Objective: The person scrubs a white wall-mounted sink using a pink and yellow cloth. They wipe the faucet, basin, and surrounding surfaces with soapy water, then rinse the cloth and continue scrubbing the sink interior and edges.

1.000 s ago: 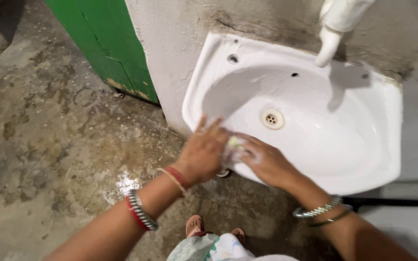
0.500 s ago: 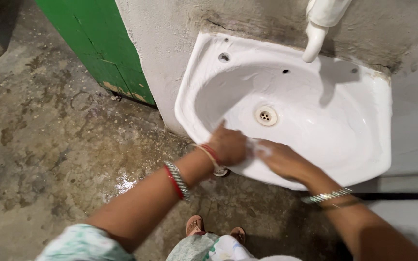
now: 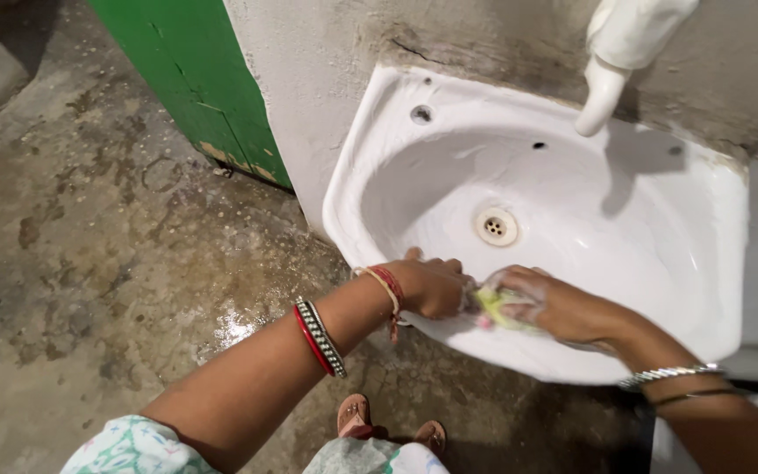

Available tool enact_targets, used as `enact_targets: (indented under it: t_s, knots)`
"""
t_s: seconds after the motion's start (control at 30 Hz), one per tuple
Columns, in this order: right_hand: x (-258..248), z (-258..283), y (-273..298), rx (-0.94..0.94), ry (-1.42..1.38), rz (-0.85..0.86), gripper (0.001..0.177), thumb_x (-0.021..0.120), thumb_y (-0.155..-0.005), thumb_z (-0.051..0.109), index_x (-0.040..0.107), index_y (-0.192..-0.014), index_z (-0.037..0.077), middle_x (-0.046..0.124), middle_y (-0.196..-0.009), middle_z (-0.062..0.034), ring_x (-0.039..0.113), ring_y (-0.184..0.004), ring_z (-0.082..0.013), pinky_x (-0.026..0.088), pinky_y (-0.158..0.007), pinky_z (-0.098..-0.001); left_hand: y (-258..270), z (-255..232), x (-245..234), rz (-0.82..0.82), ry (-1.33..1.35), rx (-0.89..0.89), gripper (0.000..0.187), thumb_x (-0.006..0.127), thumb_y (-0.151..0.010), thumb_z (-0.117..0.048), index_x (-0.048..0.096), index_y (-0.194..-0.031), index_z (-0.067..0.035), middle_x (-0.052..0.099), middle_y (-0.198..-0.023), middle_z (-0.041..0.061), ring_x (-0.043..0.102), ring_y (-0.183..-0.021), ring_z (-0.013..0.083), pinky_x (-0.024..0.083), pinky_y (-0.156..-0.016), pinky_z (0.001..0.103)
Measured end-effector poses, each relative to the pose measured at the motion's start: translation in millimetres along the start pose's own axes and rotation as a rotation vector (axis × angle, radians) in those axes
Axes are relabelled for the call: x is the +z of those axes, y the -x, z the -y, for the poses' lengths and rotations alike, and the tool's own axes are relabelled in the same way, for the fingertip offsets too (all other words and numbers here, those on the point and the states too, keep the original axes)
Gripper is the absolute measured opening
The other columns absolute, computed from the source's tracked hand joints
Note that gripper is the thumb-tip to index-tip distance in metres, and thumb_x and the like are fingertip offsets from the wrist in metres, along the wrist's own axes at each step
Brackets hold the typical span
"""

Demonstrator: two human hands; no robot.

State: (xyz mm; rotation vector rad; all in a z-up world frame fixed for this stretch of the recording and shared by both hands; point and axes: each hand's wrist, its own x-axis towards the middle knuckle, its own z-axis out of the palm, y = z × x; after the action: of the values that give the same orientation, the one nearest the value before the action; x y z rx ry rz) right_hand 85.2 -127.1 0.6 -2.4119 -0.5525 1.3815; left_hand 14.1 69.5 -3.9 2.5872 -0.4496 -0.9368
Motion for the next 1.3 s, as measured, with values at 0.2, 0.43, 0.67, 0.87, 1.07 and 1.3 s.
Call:
enact_targets:
  t_s: [0.2, 0.43, 0.67, 0.87, 1.07, 1.3]
  knots:
    - [21, 46, -107, -0.312, 0.349, -0.319, 0.08, 0.054, -0.071, -0.011, 0.034, -0.147, 0.007, 0.041, -0.138, -0.0158, 0.045, -0.125, -0.034, 0.043, -0.108, -0.047, -12, 52, -22, -0.169, -0.425, -0.286, 0.06, 0.054, -0.096, -0.062, 0.06, -0.14, -0.021, 0.053, -0.143, 0.008, 0.04, -0.139, 0.0276, 0.023, -0.115, 0.055]
    - [10, 56, -181, -0.453, 0.465, -0.618, 0.051, 0.062, -0.084, 0.007, 0.047, -0.133, 0.005, 0.043, -0.135, -0.0203, 0.042, -0.118, -0.0443, 0.041, -0.102, -0.0505, -70, 73, -34, -0.35, -0.61, -0.439, 0.041, 0.066, -0.095, -0.038, 0.069, -0.127, -0.012, 0.054, -0.138, 0.01, 0.055, -0.123, 0.0276, 0.046, -0.097, 0.04]
    - [5, 22, -78, -0.154, 0.034, 0.046, 0.038, 0.046, -0.098, 0.012, 0.039, -0.134, 0.004, 0.05, -0.128, -0.0226, 0.058, -0.121, -0.032, 0.051, -0.109, -0.0454, -40, 43, -25, 0.015, -0.179, -0.2, 0.041, 0.076, -0.087, -0.044, 0.077, -0.112, -0.012, 0.078, -0.108, 0.011, 0.076, -0.098, 0.0248, 0.059, -0.087, 0.04]
    - [-5, 2, -69, -0.363, 0.0, 0.143, 0.053, 0.051, -0.093, 0.001, 0.035, -0.144, 0.003, 0.047, -0.138, -0.0166, 0.04, -0.133, -0.0294, 0.038, -0.113, -0.0474, -16, 29, -18, -0.124, -0.145, -0.13, 0.034, 0.077, -0.086, -0.039, 0.079, -0.109, -0.014, 0.078, -0.107, 0.008, 0.074, -0.101, 0.0238, 0.058, -0.09, 0.038]
    - [10, 57, -148, -0.329, 0.441, -0.344, 0.06, 0.065, -0.083, 0.003, 0.043, -0.138, 0.009, 0.037, -0.139, -0.0193, 0.045, -0.123, -0.0407, 0.042, -0.109, -0.0486, -34, 54, -33, -0.224, -0.553, -0.344, 0.045, 0.071, -0.093, -0.042, 0.069, -0.126, -0.011, 0.064, -0.131, 0.008, 0.054, -0.125, 0.0259, 0.045, -0.102, 0.041]
    - [15, 58, -149, -0.335, 0.397, -0.48, 0.064, 0.059, -0.085, 0.006, 0.036, -0.145, 0.007, 0.037, -0.138, -0.0193, 0.042, -0.118, -0.0443, 0.042, -0.102, -0.052, -56, 68, -33, -0.39, -0.447, -0.376, 0.034, 0.073, -0.088, -0.036, 0.075, -0.115, -0.014, 0.07, -0.12, 0.007, 0.065, -0.114, 0.0246, 0.053, -0.091, 0.036]
